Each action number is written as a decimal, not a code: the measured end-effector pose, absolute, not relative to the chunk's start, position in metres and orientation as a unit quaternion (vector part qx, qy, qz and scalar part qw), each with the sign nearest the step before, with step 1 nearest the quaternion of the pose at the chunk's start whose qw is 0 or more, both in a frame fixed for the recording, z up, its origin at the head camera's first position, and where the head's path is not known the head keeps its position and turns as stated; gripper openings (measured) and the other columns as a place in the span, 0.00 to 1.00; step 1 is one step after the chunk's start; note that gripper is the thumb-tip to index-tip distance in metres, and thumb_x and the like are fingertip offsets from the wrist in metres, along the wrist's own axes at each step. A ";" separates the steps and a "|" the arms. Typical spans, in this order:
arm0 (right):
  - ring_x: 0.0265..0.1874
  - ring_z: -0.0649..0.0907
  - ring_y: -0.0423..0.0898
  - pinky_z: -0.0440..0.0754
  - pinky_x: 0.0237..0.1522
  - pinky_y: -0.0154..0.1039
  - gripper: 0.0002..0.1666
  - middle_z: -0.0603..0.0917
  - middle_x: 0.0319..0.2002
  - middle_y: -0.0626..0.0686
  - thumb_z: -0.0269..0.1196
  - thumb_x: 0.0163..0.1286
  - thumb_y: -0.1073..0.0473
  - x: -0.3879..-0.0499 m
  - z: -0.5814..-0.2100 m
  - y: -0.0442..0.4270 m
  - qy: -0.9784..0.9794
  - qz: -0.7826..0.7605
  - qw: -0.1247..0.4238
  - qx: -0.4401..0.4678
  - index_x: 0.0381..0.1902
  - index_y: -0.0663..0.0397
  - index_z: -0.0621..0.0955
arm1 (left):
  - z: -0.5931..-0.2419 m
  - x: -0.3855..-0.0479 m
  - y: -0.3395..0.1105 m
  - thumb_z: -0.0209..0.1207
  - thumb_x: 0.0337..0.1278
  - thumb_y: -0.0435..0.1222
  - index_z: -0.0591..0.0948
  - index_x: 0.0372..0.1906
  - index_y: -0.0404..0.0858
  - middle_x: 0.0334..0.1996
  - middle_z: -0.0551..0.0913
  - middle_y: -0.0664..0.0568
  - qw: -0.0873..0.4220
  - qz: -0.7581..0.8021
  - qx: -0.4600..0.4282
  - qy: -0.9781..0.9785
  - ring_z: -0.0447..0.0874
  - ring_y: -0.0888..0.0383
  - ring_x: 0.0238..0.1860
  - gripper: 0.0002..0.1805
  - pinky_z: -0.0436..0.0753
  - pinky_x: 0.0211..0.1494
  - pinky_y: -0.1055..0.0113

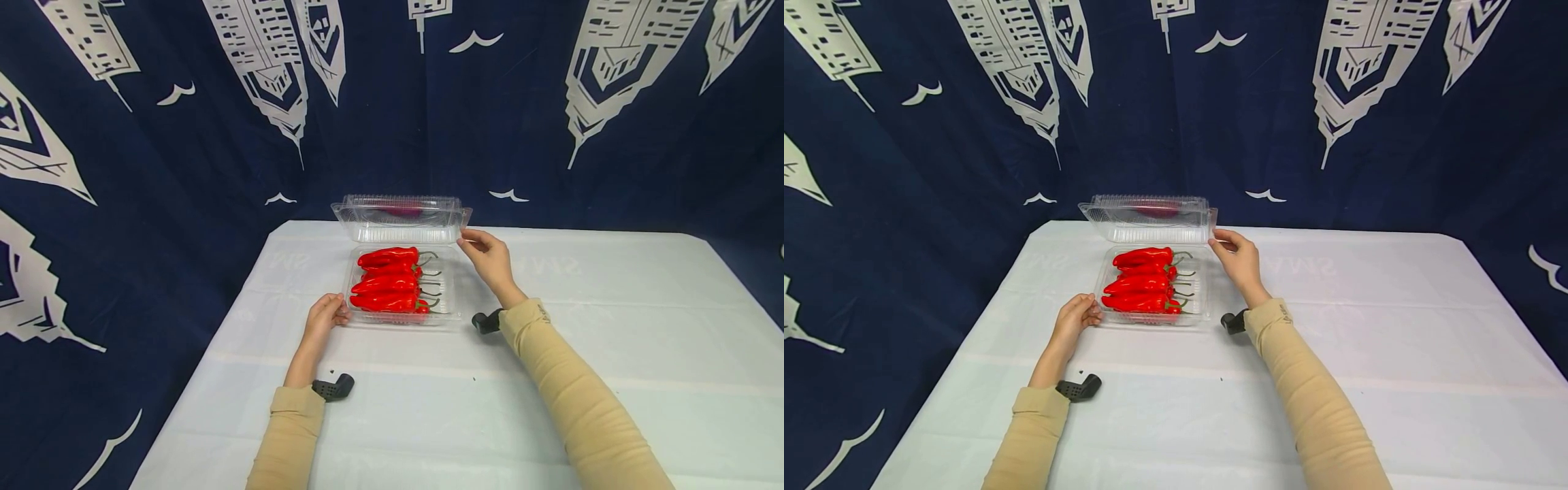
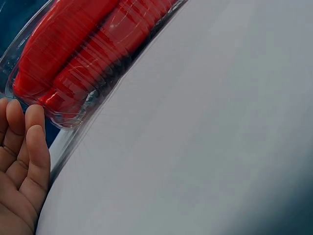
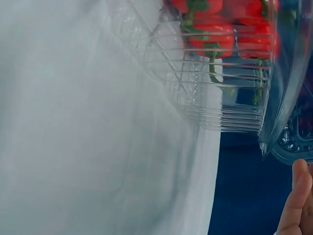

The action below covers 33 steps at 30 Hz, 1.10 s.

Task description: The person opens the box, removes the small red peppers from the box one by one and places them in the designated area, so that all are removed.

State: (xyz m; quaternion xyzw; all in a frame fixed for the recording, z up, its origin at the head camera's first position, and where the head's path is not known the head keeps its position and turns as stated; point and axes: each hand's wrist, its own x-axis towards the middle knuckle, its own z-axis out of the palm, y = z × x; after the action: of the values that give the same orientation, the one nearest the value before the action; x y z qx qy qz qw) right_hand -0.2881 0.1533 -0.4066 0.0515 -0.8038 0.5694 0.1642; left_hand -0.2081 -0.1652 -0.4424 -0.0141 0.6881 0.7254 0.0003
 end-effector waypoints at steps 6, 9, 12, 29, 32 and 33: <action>0.52 0.79 0.56 0.76 0.53 0.43 0.22 0.78 0.55 0.62 0.62 0.66 0.62 -0.286 -0.400 0.152 -0.794 0.588 0.144 0.059 0.55 0.68 0.76 | -0.443 -0.209 -0.165 0.47 0.69 0.31 0.71 0.32 0.29 0.24 0.74 0.50 0.001 0.724 -0.015 0.689 0.78 0.60 0.27 0.10 0.79 0.34 0.71; 0.53 0.77 0.59 0.74 0.55 0.46 0.22 0.76 0.55 0.66 0.60 0.66 0.65 -0.277 -0.388 0.148 -0.793 0.591 0.134 0.061 0.56 0.71 0.74 | -0.443 -0.209 -0.165 0.47 0.69 0.31 0.71 0.32 0.28 0.24 0.75 0.50 0.001 0.723 -0.016 0.690 0.79 0.60 0.28 0.10 0.79 0.34 0.70; 0.54 0.76 0.61 0.74 0.55 0.45 0.22 0.75 0.55 0.68 0.59 0.66 0.67 -0.273 -0.383 0.147 -0.794 0.590 0.127 0.067 0.57 0.73 0.73 | -0.443 -0.208 -0.165 0.47 0.69 0.31 0.71 0.32 0.28 0.24 0.75 0.50 0.002 0.723 -0.018 0.690 0.79 0.60 0.28 0.10 0.79 0.34 0.70; 0.58 0.75 0.56 0.73 0.57 0.42 0.30 0.72 0.61 0.62 0.61 0.66 0.64 -0.296 -0.408 0.155 -0.777 0.621 0.079 0.064 0.65 0.61 0.68 | -0.442 -0.208 -0.166 0.46 0.69 0.31 0.70 0.32 0.27 0.25 0.74 0.49 -0.002 0.722 -0.012 0.692 0.79 0.59 0.29 0.10 0.79 0.35 0.69; 0.59 0.73 0.55 0.72 0.58 0.43 0.32 0.70 0.62 0.62 0.62 0.65 0.63 -0.296 -0.408 0.155 -0.774 0.627 0.066 0.063 0.66 0.59 0.66 | -0.442 -0.208 -0.166 0.46 0.69 0.31 0.70 0.33 0.27 0.25 0.74 0.49 -0.003 0.721 -0.012 0.693 0.79 0.59 0.28 0.10 0.79 0.35 0.69; 0.60 0.73 0.55 0.71 0.59 0.43 0.33 0.70 0.63 0.62 0.62 0.65 0.63 -0.296 -0.408 0.155 -0.773 0.629 0.063 0.063 0.67 0.59 0.66 | -0.443 -0.208 -0.166 0.46 0.69 0.31 0.70 0.32 0.27 0.25 0.74 0.49 -0.004 0.721 -0.012 0.693 0.79 0.59 0.28 0.10 0.79 0.35 0.69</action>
State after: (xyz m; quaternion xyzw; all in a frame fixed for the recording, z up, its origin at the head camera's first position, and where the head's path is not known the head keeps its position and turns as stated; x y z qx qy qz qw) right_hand -0.2963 0.1553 -0.4084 0.0628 -0.7726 0.6287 0.0633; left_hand -0.2082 -0.1656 -0.4426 -0.0123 0.6928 0.7210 -0.0035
